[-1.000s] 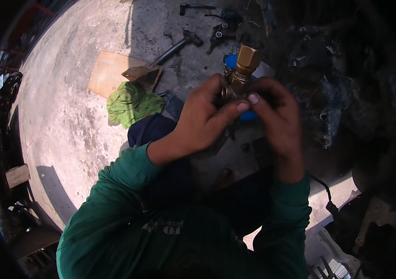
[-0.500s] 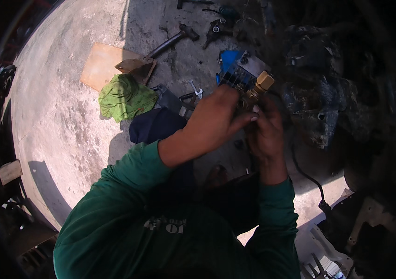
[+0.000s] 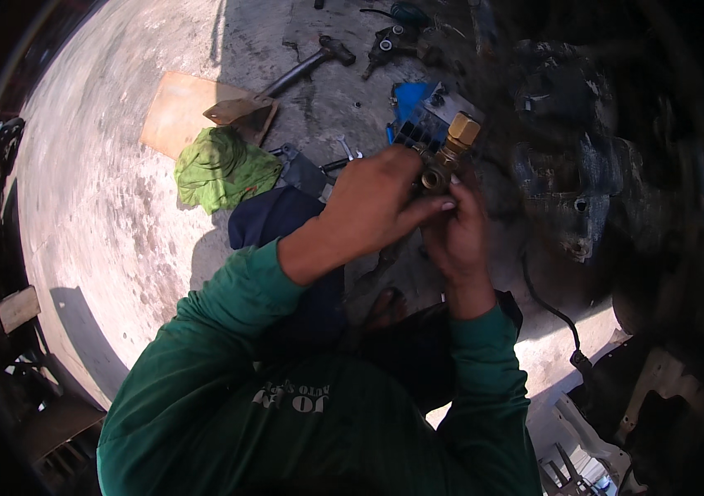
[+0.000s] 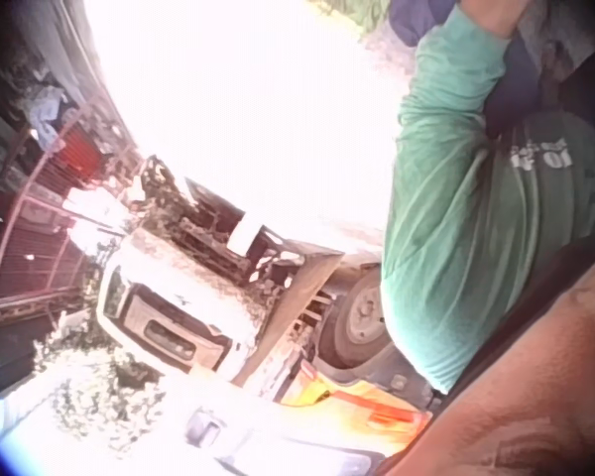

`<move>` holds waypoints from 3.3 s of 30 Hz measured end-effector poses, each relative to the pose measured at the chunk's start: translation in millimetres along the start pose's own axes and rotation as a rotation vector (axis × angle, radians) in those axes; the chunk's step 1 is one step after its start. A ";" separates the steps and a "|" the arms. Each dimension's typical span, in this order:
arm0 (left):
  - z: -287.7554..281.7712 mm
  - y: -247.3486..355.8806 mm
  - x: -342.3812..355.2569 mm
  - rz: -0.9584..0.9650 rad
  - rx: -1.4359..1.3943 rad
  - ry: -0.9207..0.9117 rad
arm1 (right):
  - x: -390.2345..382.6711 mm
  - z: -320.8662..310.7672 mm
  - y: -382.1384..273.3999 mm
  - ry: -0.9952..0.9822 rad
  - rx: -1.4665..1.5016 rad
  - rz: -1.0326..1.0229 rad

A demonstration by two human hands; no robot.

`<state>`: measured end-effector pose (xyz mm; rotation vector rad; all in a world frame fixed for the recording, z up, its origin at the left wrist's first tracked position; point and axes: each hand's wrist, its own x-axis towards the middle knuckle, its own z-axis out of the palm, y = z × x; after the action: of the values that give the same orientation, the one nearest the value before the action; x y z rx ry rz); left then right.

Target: The person sits on the floor and uses a wrench and a thin metal rod to adjust a brass fitting on a mechanical component. After completing the adjustment, the person stands up and walks away from the work area.

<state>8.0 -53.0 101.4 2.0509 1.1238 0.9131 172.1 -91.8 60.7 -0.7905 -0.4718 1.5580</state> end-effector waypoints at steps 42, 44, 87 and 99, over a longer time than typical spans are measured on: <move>-16.5 -41.5 29.0 -0.685 -1.373 -0.340 | -53.4 -19.2 37.1 0.238 0.505 0.383; -19.2 -40.7 31.9 -0.655 -1.414 -0.310 | -46.9 -14.8 25.4 0.263 0.416 0.376; -186.0 -9.8 45.6 0.202 0.301 -0.421 | -33.8 -19.2 21.0 0.274 0.346 0.416; -245.0 93.7 29.6 0.486 0.497 -0.294 | -39.7 -24.3 17.3 0.243 0.395 0.348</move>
<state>-134.7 -22.9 321.4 2.8365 0.7493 0.5395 177.5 -136.8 40.4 -0.7640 0.1599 1.7708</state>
